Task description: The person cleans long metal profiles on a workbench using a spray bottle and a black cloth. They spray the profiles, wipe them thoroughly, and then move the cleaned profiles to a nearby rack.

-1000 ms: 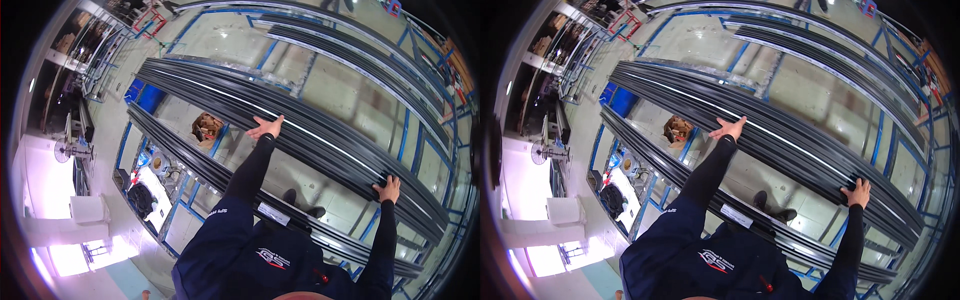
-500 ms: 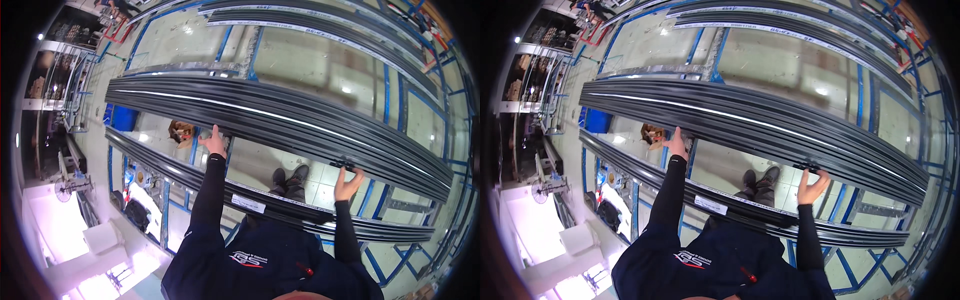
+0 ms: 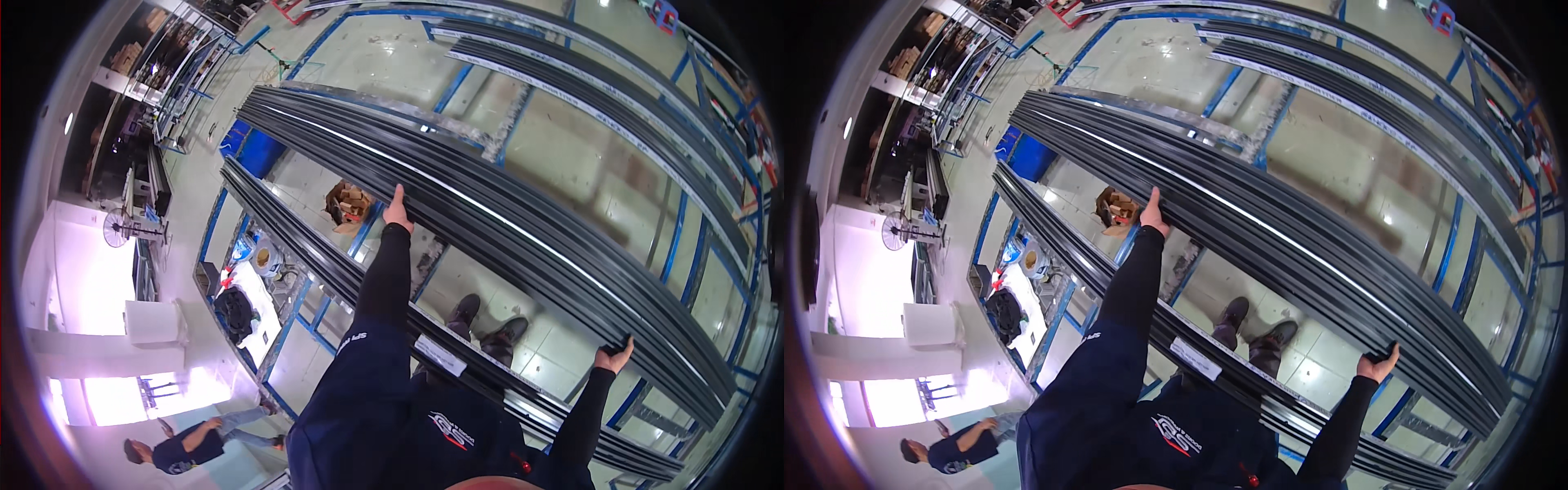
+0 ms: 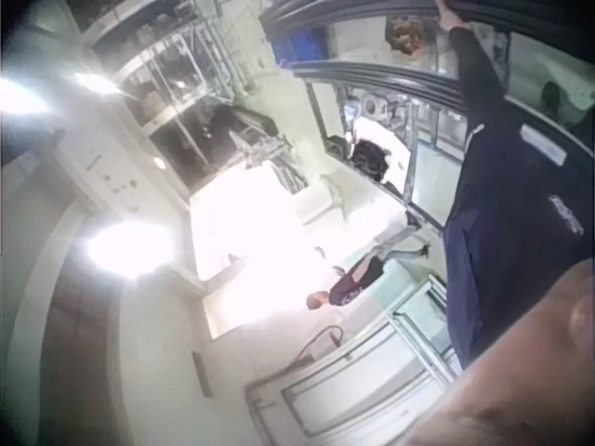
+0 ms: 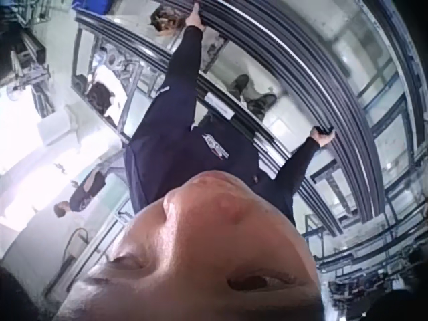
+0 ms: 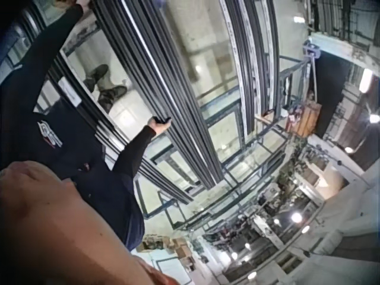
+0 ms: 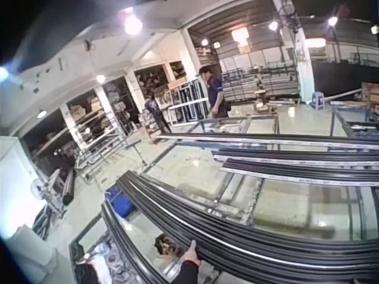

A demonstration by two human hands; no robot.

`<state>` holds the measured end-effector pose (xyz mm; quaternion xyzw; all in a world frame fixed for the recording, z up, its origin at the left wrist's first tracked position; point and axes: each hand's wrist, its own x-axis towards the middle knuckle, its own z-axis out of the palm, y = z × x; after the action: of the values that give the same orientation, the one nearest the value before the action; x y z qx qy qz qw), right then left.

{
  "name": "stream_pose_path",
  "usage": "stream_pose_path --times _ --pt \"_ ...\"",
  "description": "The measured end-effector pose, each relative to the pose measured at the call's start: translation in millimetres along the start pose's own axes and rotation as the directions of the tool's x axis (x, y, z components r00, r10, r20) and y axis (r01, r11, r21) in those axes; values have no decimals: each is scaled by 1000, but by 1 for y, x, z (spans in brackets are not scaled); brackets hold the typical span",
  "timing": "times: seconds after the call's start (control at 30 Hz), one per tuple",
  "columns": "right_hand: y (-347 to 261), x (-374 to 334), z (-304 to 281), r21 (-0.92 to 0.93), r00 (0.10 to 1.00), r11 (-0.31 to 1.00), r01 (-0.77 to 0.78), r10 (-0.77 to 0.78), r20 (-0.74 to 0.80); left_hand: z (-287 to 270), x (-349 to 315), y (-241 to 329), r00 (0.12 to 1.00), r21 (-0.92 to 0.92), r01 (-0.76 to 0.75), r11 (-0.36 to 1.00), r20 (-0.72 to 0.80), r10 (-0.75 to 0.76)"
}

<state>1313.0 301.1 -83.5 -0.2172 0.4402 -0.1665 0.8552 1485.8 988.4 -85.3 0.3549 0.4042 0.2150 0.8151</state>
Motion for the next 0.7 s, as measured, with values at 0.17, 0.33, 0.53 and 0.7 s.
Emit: stream_pose_path --times 0.17,0.33,0.53,0.7 --pt "-11 -19 5 -62 1000 998 30 -31 -7 -8 6 16 984 61 59 996 -173 -48" --pt "-44 -114 -22 -2 961 961 276 -276 31 2 -67 78 996 86 91 992 -29 -88" --pt "-94 -232 -27 70 872 869 489 -487 -43 -45 -173 167 872 -17 377 926 346 -348" --pt "-113 -370 -38 407 894 824 394 -447 41 -33 -247 211 945 123 -55 991 326 12"
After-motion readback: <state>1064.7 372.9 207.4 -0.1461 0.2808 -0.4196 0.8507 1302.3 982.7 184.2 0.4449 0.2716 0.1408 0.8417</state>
